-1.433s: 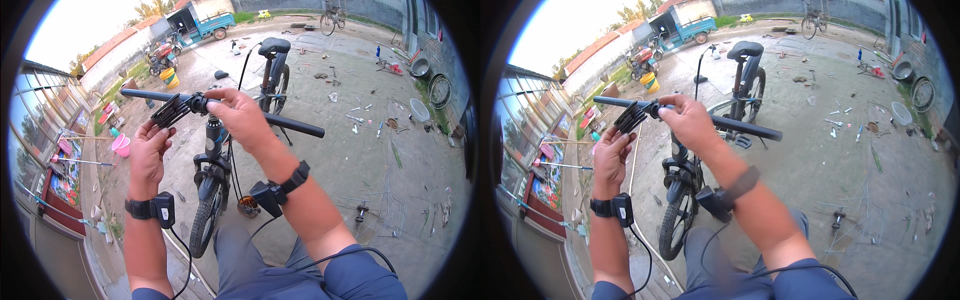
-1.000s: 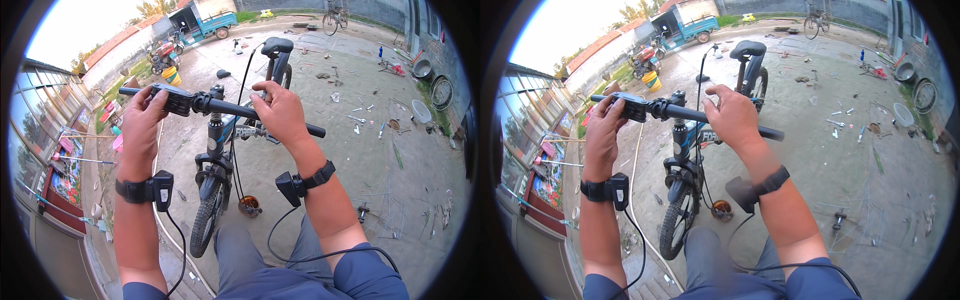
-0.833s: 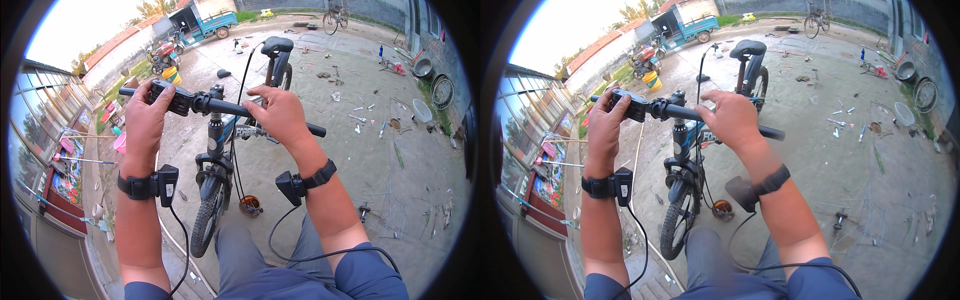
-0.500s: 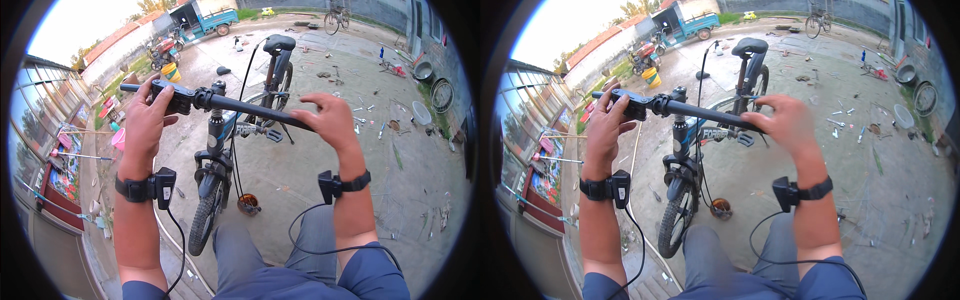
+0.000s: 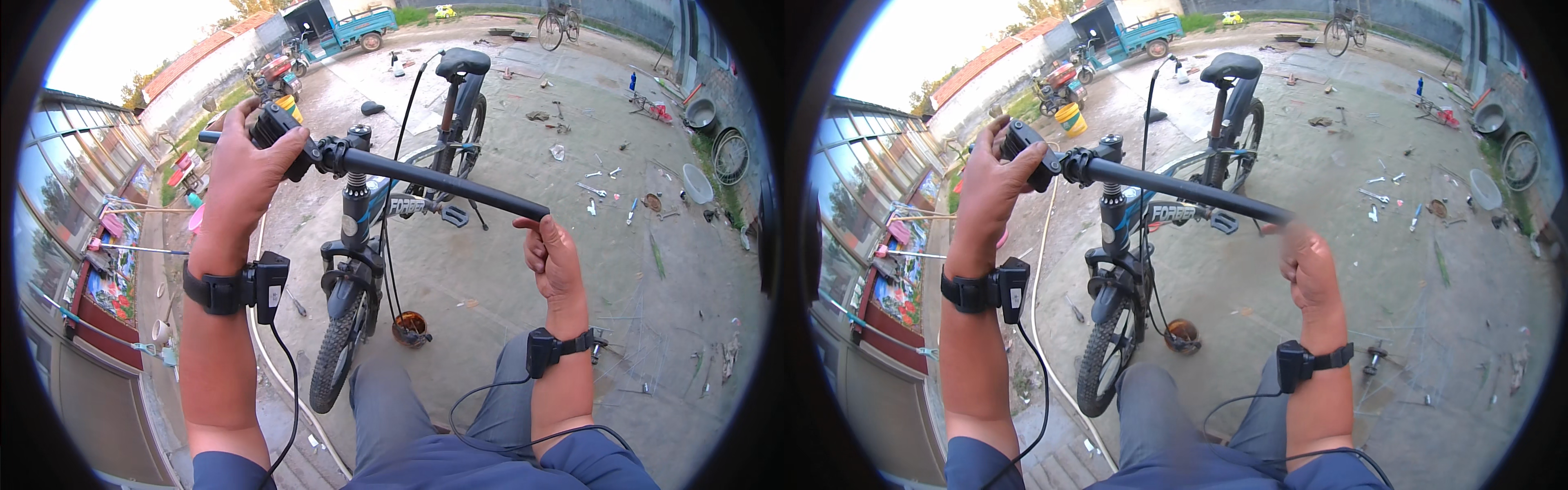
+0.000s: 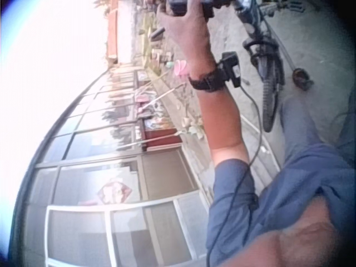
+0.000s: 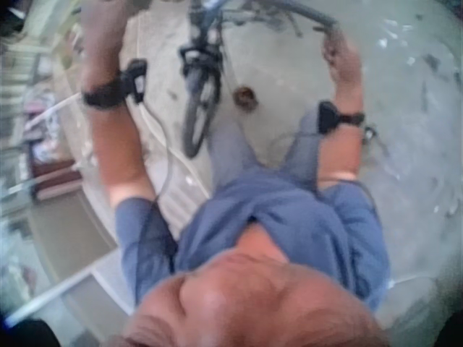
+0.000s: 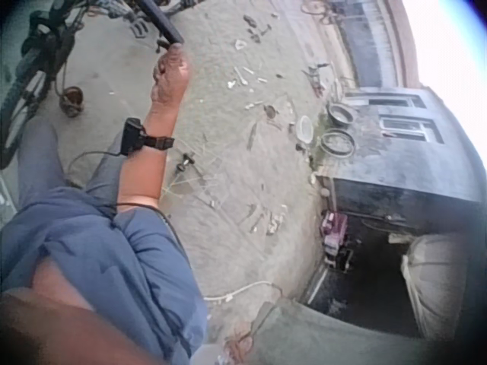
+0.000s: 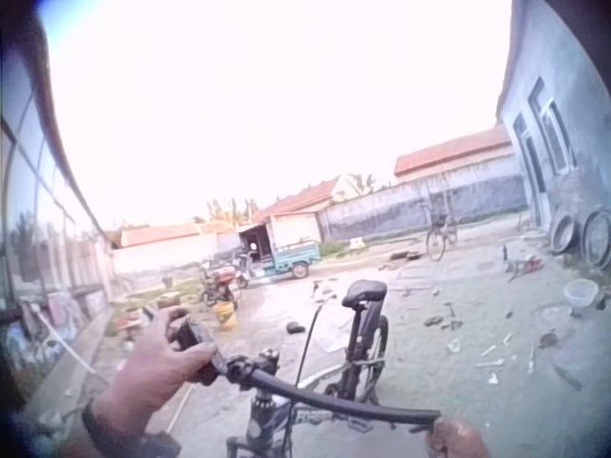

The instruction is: The person installs a black bicycle shifter onto the handlebar of a mountain bike. They align the shifter, slide it onto the handlebar, and then repeatedly adjust its position and orientation to fit it correctly.

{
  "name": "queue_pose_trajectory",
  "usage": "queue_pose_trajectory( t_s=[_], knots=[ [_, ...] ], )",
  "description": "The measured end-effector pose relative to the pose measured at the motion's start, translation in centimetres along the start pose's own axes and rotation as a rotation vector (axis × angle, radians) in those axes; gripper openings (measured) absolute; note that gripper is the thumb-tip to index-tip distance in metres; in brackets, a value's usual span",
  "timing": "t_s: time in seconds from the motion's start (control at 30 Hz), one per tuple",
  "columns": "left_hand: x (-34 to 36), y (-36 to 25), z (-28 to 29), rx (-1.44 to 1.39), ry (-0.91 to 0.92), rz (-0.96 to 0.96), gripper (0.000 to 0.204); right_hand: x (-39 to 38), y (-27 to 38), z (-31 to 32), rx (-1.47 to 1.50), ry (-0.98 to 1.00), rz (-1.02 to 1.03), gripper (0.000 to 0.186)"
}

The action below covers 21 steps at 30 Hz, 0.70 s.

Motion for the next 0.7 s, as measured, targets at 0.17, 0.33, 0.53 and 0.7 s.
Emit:
queue_pose_trajectory(
  t_s=[0.17,0.33,0.53,0.7],
  knots=[
    [-0.4,-3.0,-1.3,0.364,0.111,-0.354,0.076,0.1,0.0,-1.2,0.093,0.037,0.048,0.037],
    [-3.1,-4.5,-3.1,0.504,0.157,-0.597,0.049,0.2,0.4,-2.0,0.193,0.051,0.092,0.026],
    [-5.7,-3.7,-4.1,0.789,0.131,-0.773,0.049,0.2,0.7,-2.3,0.180,0.011,0.080,0.032],
    [-7.4,-2.1,-3.9,0.549,0.116,-0.641,0.045,0.1,0.7,-2.4,0.185,-0.001,0.071,0.035]
  ],
)
Point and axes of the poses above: each hand's wrist, its own x-axis towards the middle knuckle, its own z-axis out of the back of the hand, y = z × x, the point moved 5 cm from there along x, towards the middle knuckle, and after that the axes turned 14 degrees about -z, right-handed, at the moved point
